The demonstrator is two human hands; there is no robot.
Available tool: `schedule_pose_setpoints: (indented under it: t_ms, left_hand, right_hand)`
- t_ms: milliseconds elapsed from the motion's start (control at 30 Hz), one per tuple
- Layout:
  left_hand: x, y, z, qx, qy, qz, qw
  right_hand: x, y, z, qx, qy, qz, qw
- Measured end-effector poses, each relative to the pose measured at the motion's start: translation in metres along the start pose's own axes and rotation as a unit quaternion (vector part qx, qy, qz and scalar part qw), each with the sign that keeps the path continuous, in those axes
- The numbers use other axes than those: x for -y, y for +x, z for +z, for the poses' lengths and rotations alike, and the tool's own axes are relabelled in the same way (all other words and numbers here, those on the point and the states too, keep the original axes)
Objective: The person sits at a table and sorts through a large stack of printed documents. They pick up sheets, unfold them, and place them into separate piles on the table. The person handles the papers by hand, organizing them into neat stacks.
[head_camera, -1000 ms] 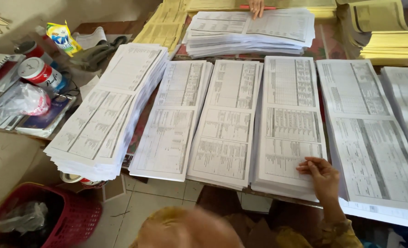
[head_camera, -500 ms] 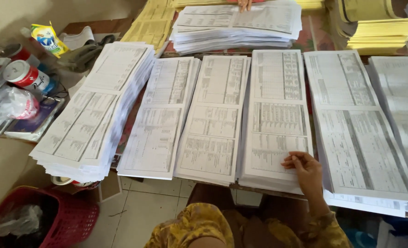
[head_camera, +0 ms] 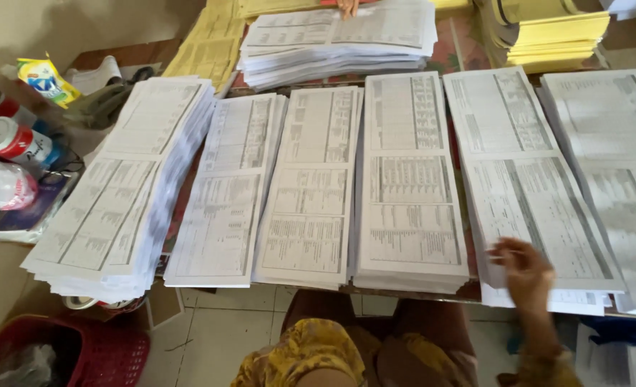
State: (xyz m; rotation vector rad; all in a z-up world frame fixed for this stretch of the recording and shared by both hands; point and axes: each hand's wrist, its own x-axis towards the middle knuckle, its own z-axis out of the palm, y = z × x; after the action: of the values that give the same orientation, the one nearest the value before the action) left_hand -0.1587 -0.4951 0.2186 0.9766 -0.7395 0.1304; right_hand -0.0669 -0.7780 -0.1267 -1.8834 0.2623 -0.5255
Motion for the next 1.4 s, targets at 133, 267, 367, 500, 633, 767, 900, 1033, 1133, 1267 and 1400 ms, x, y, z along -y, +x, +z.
schedule_pose_setpoints:
  t_ms: [133, 267, 367, 500, 633, 767, 900, 1033, 1133, 1267, 1400]
  left_hand:
    - [0.036, -0.007, -0.029, 0.031, -0.022, -0.012, 0.999]
    - [0.09, 0.004, -0.046, 0.091, -0.078, -0.059, 0.991]
    - [0.171, 0.02, -0.062, 0.187, 0.081, 0.009, 0.979]
    - [0.296, -0.015, -0.066, 0.255, 0.414, -0.01, 0.874]
    - [0.368, -0.068, -0.057, 0.35, 0.535, -0.075, 0.765]
    - [0.4, -0.098, -0.059, 0.405, 0.598, -0.151, 0.675]
    - [0.403, -0.119, -0.067, 0.283, 0.588, 0.009, 0.758]
    - [0.393, -0.108, -0.07, 0.304, 0.561, 0.032, 0.77]
    - [0.391, -0.102, -0.069, 0.299, 0.539, 0.0, 0.787]
    - [0.401, -0.097, -0.071, 0.238, 0.543, 0.017, 0.805]
    - [0.375, -0.091, -0.08, 0.231, 0.46, -0.025, 0.857]
  right_hand:
    - [-0.085, 0.023, -0.108, -0.105, -0.289, -0.187, 0.933]
    - [-0.05, 0.019, -0.181, -0.141, -0.405, -0.215, 0.877]
    - [-0.024, 0.018, -0.208, -0.111, -0.388, 0.031, 0.914]
    - [-0.097, -0.002, -0.239, -0.039, -0.559, 0.03, 0.828]
    - [-0.199, -0.019, -0.287, -0.107, -0.567, -0.122, 0.808]
    - [-0.195, 0.013, -0.303, -0.105, -0.348, -0.025, 0.931]
    - [-0.169, 0.039, -0.279, -0.153, -0.366, -0.07, 0.915]
    - [-0.035, 0.027, -0.19, -0.094, -0.424, -0.269, 0.86]
    - [-0.08, 0.019, -0.126, 0.052, -0.557, -0.21, 0.802]
    - [-0.066, -0.019, -0.07, 0.123, -0.371, -0.287, 0.875]
    - [-0.055, -0.012, -0.07, 0.122, -0.394, -0.135, 0.901]
